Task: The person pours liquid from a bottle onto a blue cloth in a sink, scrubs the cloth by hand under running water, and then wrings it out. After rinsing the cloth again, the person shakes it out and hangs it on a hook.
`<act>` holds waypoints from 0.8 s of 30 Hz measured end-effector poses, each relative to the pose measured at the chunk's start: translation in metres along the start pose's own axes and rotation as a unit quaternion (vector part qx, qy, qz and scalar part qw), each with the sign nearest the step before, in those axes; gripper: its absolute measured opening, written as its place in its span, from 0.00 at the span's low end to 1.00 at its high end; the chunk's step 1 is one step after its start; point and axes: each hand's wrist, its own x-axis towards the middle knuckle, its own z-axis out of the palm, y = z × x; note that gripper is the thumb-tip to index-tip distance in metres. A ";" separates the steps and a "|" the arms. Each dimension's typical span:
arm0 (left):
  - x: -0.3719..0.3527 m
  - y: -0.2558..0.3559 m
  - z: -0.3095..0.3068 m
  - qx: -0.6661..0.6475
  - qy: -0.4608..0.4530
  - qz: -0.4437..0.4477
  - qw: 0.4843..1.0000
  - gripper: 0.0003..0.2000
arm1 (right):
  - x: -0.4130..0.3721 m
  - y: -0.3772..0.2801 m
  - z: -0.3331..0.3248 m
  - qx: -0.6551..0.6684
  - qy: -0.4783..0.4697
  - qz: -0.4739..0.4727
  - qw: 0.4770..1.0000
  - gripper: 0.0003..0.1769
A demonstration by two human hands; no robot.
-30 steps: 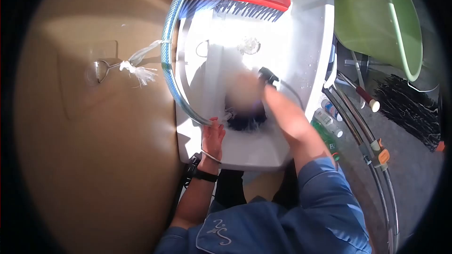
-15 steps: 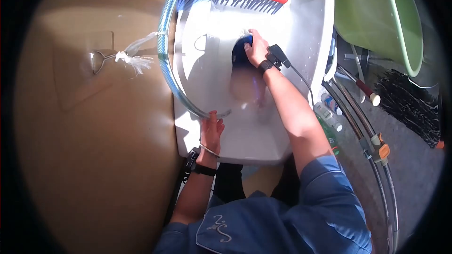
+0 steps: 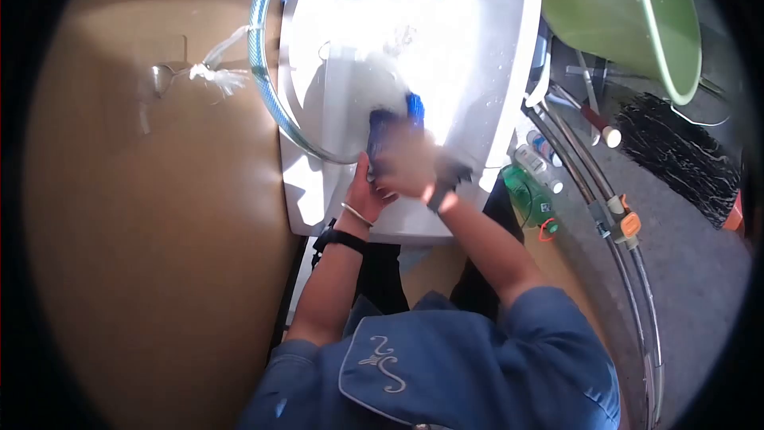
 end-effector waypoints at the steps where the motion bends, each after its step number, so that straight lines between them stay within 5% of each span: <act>1: 0.005 0.003 0.007 0.000 -0.003 0.003 1.000 0.33 | -0.014 -0.018 -0.003 0.050 -0.037 0.002 0.998 0.27; 3: 0.013 0.005 0.018 -0.074 -0.196 0.001 0.978 0.24 | -0.043 -0.056 -0.008 0.086 -0.021 0.043 0.995 0.29; 4: 0.023 -0.005 0.004 -0.082 -0.142 -0.014 0.986 0.17 | -0.051 -0.066 -0.003 0.061 0.008 0.064 0.996 0.27; 7: 0.055 -0.033 -0.031 -0.095 -0.114 0.056 0.987 0.14 | -0.041 -0.058 0.010 0.008 0.087 0.100 0.991 0.15; 10: 0.035 -0.016 0.000 -0.048 -0.050 0.133 0.989 0.13 | -0.013 -0.004 0.015 -0.132 0.150 -0.059 0.978 0.13; 12: 0.031 -0.013 0.004 0.057 0.012 0.199 0.978 0.19 | 0.021 0.052 0.010 -0.163 0.153 -0.043 0.974 0.14; 14: 0.005 -0.004 0.021 0.059 0.034 0.184 0.981 0.23 | 0.056 0.123 -0.004 -0.097 0.114 0.086 0.985 0.16; 16: 0.002 -0.001 0.015 0.109 0.009 0.180 0.978 0.31 | 0.082 0.142 -0.015 -0.022 0.237 0.234 0.942 0.23; 17: 0.000 -0.001 0.009 0.108 0.004 0.182 0.977 0.31 | 0.081 0.128 -0.022 0.041 0.359 0.320 0.876 0.29; 20: -0.017 0.010 0.007 0.155 -0.023 0.135 0.979 0.36 | 0.075 0.133 0.020 -0.174 0.250 0.193 0.933 0.36; 22: -0.017 0.014 0.002 0.128 -0.015 0.124 0.984 0.34 | 0.077 0.099 0.015 -0.388 0.277 0.162 0.864 0.34; 24: -0.017 0.007 0.000 0.098 -0.010 0.109 0.989 0.32 | 0.112 0.123 -0.037 -0.236 0.231 0.354 0.875 0.27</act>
